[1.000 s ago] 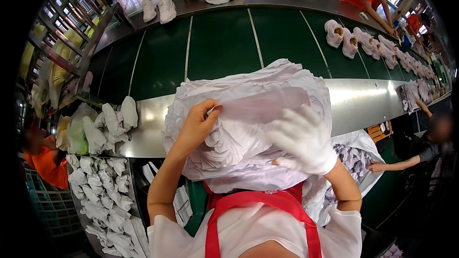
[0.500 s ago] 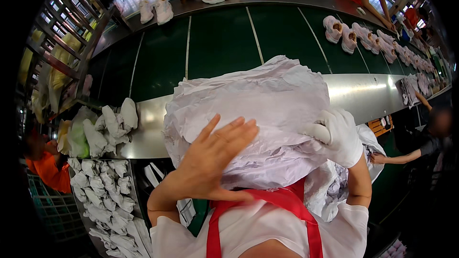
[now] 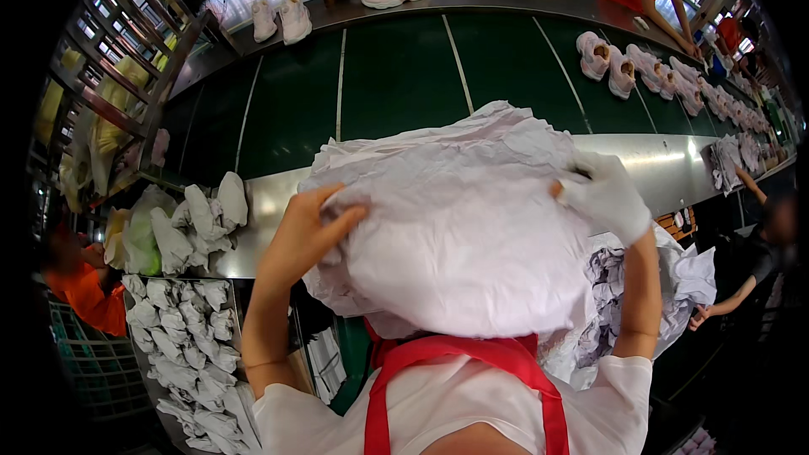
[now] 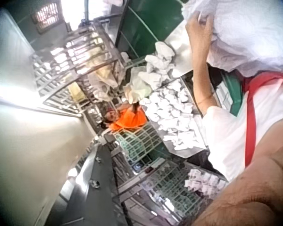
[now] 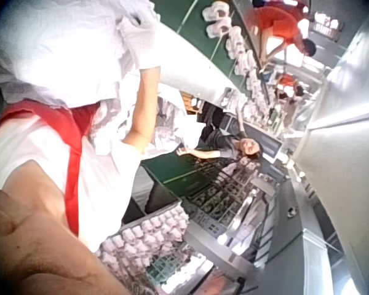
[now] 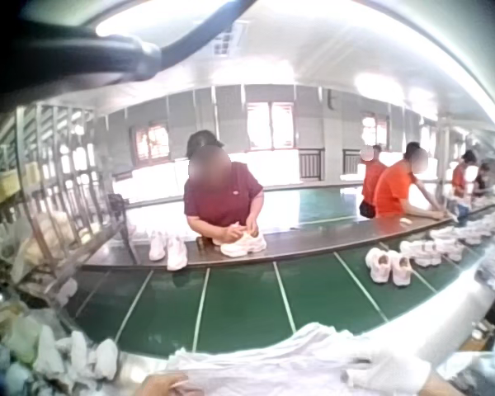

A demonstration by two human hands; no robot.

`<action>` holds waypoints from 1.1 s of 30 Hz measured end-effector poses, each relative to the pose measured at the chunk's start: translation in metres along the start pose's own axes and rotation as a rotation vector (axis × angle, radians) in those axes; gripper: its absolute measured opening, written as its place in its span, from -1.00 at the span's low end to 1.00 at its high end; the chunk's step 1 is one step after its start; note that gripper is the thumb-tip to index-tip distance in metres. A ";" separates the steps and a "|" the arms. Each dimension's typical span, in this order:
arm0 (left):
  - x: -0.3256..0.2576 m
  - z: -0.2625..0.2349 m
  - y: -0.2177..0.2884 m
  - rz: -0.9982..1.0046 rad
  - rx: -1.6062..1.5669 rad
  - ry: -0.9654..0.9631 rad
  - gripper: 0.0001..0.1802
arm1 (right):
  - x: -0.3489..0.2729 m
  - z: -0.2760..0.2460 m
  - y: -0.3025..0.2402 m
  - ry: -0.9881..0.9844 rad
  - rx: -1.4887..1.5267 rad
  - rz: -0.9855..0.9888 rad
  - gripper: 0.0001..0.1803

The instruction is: The person takes white tissue paper from a stack and wraps pairs of white shoes on a conveyor belt. They fold the paper around the shoes and place the wrapped pairs back onto the moving belt.

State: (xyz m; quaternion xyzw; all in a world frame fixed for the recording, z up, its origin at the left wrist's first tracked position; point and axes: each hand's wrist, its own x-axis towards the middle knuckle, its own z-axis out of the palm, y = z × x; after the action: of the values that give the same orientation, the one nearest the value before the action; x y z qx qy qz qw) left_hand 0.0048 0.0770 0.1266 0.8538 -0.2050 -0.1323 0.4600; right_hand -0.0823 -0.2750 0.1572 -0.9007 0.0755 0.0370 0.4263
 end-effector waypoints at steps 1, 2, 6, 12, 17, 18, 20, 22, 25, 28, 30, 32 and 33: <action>0.012 0.010 -0.011 0.009 0.078 0.090 -0.76 | 0.012 0.009 0.013 0.040 0.021 -0.037 -0.77; 0.017 0.017 -0.015 0.006 0.184 0.124 -0.73 | 0.021 0.016 0.025 0.087 -0.114 -0.080 -0.76; 0.022 0.037 0.004 0.283 0.660 0.533 -0.66 | 0.033 0.031 0.028 0.449 -0.512 -0.330 -0.63; 0.004 0.080 0.014 0.791 0.748 0.208 -0.62 | 0.003 0.087 -0.022 0.268 -0.319 -0.657 -0.37; 0.061 0.100 -0.036 0.463 0.831 0.282 -0.26 | 0.050 0.105 0.026 0.313 -0.705 -0.481 -0.25; 0.064 0.100 -0.048 0.291 0.874 0.179 -0.07 | 0.057 0.104 0.045 0.281 -0.695 -0.408 -0.24; 0.060 0.106 -0.059 0.226 0.819 0.124 -0.08 | 0.059 0.103 0.064 0.242 -0.671 -0.334 -0.20; 0.060 0.110 -0.063 0.190 0.777 0.094 -0.08 | 0.058 0.108 0.074 0.253 -0.641 -0.344 -0.20; 0.063 0.114 -0.073 0.172 0.715 0.061 -0.09 | 0.066 0.112 0.083 0.245 -0.661 -0.337 -0.21; 0.063 0.113 -0.074 0.199 0.720 0.081 -0.12 | 0.065 0.116 0.085 0.246 -0.679 -0.339 -0.19; 0.064 0.109 -0.078 0.202 0.671 0.113 -0.17 | 0.067 0.115 0.084 0.258 -0.672 -0.353 -0.19; 0.065 0.106 -0.079 0.194 0.624 0.146 -0.21 | 0.068 0.113 0.082 0.258 -0.660 -0.350 -0.19; 0.066 0.105 -0.078 0.183 0.602 0.163 -0.24 | 0.068 0.113 0.082 0.263 -0.644 -0.356 -0.19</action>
State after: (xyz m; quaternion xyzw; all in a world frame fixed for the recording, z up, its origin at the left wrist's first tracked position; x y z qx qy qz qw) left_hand 0.0369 0.0070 0.0017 0.9372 -0.2735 0.0449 0.2118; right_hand -0.0291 -0.2462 0.0138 -0.9844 -0.0433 -0.1317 0.1082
